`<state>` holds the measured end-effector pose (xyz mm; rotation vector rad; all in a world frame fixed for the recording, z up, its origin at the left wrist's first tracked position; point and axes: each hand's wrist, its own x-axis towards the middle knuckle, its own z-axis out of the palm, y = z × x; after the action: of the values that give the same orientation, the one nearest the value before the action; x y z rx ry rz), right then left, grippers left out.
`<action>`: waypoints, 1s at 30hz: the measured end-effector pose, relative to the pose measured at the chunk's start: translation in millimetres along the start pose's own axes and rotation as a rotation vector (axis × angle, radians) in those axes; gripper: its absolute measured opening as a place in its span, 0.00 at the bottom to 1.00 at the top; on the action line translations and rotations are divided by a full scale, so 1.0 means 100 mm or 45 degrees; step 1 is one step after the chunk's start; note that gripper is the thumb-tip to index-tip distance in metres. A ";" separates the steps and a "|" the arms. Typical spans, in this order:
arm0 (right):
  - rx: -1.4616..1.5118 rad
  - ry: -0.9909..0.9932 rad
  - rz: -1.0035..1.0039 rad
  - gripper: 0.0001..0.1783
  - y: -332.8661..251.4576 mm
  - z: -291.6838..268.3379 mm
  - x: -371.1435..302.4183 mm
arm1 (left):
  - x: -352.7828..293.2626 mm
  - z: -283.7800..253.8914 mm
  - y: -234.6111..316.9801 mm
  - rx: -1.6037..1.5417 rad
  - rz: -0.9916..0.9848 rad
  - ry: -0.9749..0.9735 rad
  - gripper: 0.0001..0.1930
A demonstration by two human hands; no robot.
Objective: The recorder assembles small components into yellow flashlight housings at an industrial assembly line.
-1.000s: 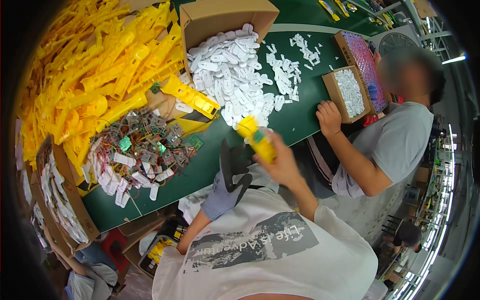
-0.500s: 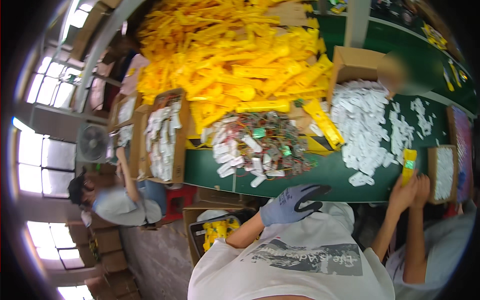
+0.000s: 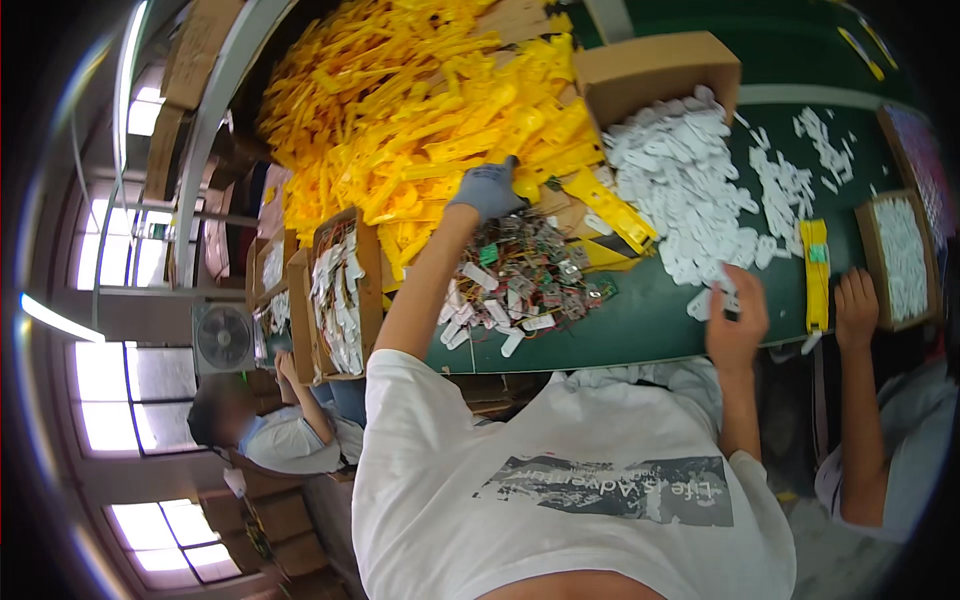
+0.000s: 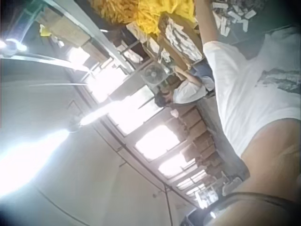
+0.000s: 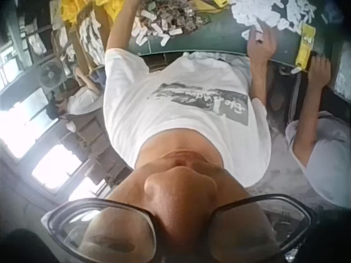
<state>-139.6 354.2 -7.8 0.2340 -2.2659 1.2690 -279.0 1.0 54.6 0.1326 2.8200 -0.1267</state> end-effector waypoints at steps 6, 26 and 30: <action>0.241 -0.410 0.025 0.16 -0.17 0.32 -0.16 | -0.12 -0.03 -0.13 -0.227 0.035 0.188 0.37; 0.311 -0.445 -0.216 0.18 -0.51 0.72 0.10 | -2.10 0.81 0.99 -3.172 0.232 0.808 0.27; 0.375 -0.555 -0.361 0.19 -0.65 0.63 0.32 | -2.21 1.13 1.11 -3.156 0.049 0.646 0.18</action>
<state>-163.9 269.7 30.5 0.9868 -2.2653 1.5001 -23.9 82.9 9.0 -0.3693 1.2308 3.0790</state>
